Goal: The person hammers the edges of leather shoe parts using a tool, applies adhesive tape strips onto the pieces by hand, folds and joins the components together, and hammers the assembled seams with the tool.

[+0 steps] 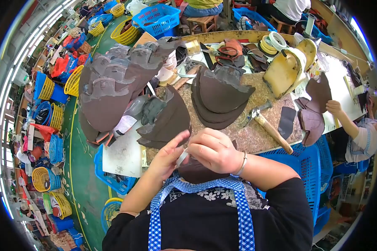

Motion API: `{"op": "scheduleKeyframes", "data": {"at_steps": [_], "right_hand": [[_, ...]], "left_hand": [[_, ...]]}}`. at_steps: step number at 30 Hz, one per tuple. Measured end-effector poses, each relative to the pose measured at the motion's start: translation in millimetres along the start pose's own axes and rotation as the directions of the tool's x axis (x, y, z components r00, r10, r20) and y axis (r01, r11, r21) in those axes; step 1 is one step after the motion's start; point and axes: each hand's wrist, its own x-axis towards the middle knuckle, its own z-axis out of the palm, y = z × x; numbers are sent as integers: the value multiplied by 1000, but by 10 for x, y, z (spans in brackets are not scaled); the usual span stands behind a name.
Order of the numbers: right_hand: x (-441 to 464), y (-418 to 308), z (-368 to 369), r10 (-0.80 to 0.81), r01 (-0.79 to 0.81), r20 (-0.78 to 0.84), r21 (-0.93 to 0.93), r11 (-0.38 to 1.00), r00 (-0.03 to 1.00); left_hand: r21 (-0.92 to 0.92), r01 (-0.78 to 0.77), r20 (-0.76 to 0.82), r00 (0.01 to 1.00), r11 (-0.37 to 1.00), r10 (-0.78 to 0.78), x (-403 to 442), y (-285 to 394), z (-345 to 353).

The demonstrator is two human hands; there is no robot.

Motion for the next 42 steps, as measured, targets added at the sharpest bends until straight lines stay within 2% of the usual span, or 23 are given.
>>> {"op": "scheduleKeyframes", "data": {"at_steps": [1,3,5,7,8,9,11,12,13,14,15,16,17,19,21,22,25,26,27,29,31,35,42], "right_hand": [[0,-5,1,4,-4,-1,-3,1000,1000],[-14,-17,0,66,-68,27,92,993,997],[-13,-21,-16,96,-99,27,151,984,995],[-11,-45,-41,137,-147,56,254,956,989],[13,-63,-63,121,-130,49,269,954,991],[21,-80,-91,102,-113,51,297,948,993],[69,-116,-195,31,-59,91,323,945,995],[33,-142,-224,44,-75,100,329,941,994],[-13,-170,-249,53,-85,107,332,939,993],[-68,-190,-280,92,-131,133,329,935,987],[-130,-210,-287,108,-151,142,335,930,984],[-182,-237,-292,193,-248,182,355,902,964],[-215,-256,-292,270,-338,224,369,866,937],[-147,-312,-295,370,-471,318,358,806,873],[-162,-294,-273,359,-397,171,353,847,918],[-174,-254,-352,339,-393,241,231,890,909],[-359,-155,-404,521,-575,326,91,813,789],[-410,-134,-383,609,-675,328,140,724,722],[-448,-107,-336,616,-682,328,138,718,716],[-478,1,-186,737,-753,162,207,625,656],[-558,145,-71,765,-771,111,172,613,634],[-755,351,91,798,-806,120,35,590,590],[-742,337,170,756,-754,33,-48,655,654]], "left_hand": [[0,4,2,1000,1000,-4,-29,-28,-128],[394,104,93,984,913,-152,-107,-35,-306],[450,72,158,975,890,-159,-156,-12,-376],[360,-271,472,878,893,76,-146,-6,-391],[345,-176,363,931,922,42,-193,9,-385],[340,-204,179,972,918,150,-215,-43,-390],[324,-266,21,961,908,274,-188,1,-469],[402,-169,-158,955,900,250,-220,64,-533],[714,-191,-182,878,674,443,-239,98,-615],[939,-67,-142,817,336,559,-270,148,-728],[936,-54,-156,824,349,545,-280,157,-636],[998,-46,54,716,-30,696,-272,218,-453],[916,23,310,596,-401,741,-250,259,-284],[915,-403,375,809,-39,453,-214,222,-49],[761,-444,425,892,472,152,-178,33,63],[843,-127,205,974,523,-94,-205,76,95],[827,-50,123,988,560,-93,-135,16,-98],[785,79,-21,995,614,-102,-147,15,-98],[775,29,-15,1000,632,-28,-120,-40,-154],[882,-159,80,978,444,192,13,-44,-109],[937,-110,-31,920,332,391,174,-125,-147],[996,12,-47,911,87,410,284,-272,-168],[999,32,-12,856,-29,517,327,-343,-124]]}}
